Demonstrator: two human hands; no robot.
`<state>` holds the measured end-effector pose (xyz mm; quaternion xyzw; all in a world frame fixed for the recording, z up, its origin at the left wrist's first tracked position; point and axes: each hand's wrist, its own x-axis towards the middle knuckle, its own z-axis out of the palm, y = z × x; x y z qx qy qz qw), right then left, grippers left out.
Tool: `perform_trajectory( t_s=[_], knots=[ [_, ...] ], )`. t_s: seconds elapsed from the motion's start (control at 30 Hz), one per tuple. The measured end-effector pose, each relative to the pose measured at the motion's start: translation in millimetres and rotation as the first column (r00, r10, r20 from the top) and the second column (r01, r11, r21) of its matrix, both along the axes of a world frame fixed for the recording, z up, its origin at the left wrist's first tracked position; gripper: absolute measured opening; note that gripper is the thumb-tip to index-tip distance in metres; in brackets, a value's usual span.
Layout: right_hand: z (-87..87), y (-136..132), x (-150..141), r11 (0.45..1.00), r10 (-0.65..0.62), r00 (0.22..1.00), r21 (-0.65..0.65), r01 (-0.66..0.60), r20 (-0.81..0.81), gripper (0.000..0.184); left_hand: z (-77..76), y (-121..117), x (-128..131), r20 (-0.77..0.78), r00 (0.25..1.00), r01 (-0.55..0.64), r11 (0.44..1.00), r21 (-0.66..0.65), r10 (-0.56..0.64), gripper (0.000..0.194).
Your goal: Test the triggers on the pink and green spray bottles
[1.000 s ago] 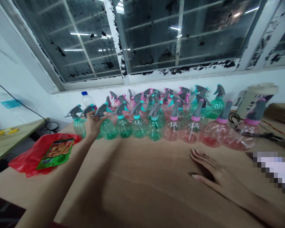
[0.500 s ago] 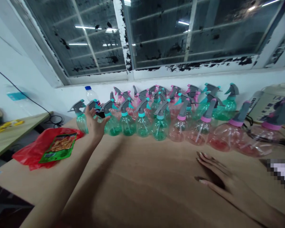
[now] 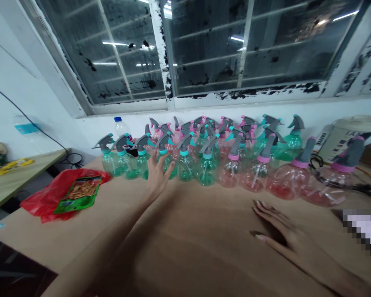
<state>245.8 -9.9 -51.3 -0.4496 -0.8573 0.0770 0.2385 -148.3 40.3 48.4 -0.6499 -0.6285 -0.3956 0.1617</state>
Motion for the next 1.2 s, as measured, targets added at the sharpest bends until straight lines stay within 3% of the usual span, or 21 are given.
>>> perform_trajectory(
  t_s=[0.17, 0.3, 0.57, 0.77, 0.93, 1.07, 1.2],
  knots=[
    [1.4, 0.5, -1.9, 1.000, 0.000, 1.000, 0.009, 0.000, -0.015, 0.065, 16.5, 26.2, -2.9, -0.055, 0.993, -0.106, 0.992, -0.070, 0.102, 0.036],
    [4.6, 0.6, -3.5, 1.000, -0.003, 1.000, -0.004, 0.003, -0.006, 0.066, 23.6, 30.5, -5.5, -0.148, 0.979, -0.155, 0.983, -0.098, 0.139, 0.039],
    [6.6, -0.3, -4.8, 1.000, 0.006, 1.000, -0.005, -0.006, 0.029, 0.066, 33.2, 2.8, -0.2, -0.284, 0.944, -0.191, 0.980, -0.057, 0.168, 0.035],
    [8.8, 0.4, -6.0, 1.000, 0.004, 0.999, -0.029, -0.003, 0.036, 0.070, 45.6, -18.6, 1.3, -0.300, 0.942, -0.173, 0.984, -0.044, 0.152, 0.032],
    [11.9, -0.7, -7.4, 0.999, 0.005, 1.000, -0.053, -0.005, 0.008, 0.071, 44.1, -55.8, 15.8, -0.252, 0.966, -0.079, 0.995, -0.058, 0.062, 0.031],
    [14.8, -1.8, -8.4, 0.997, -0.009, 1.000, -0.076, 0.008, -0.022, 0.071, 43.7, -96.6, 50.1, -0.188, 0.978, 0.075, 0.992, -0.106, -0.094, 0.031],
    [16.9, -1.6, -8.4, 0.996, -0.007, 0.999, -0.090, 0.004, -0.031, 0.071, 50.7, -123.8, 93.1, 0.010, 0.939, 0.338, 0.915, -0.222, -0.344, 0.035]
  ],
)
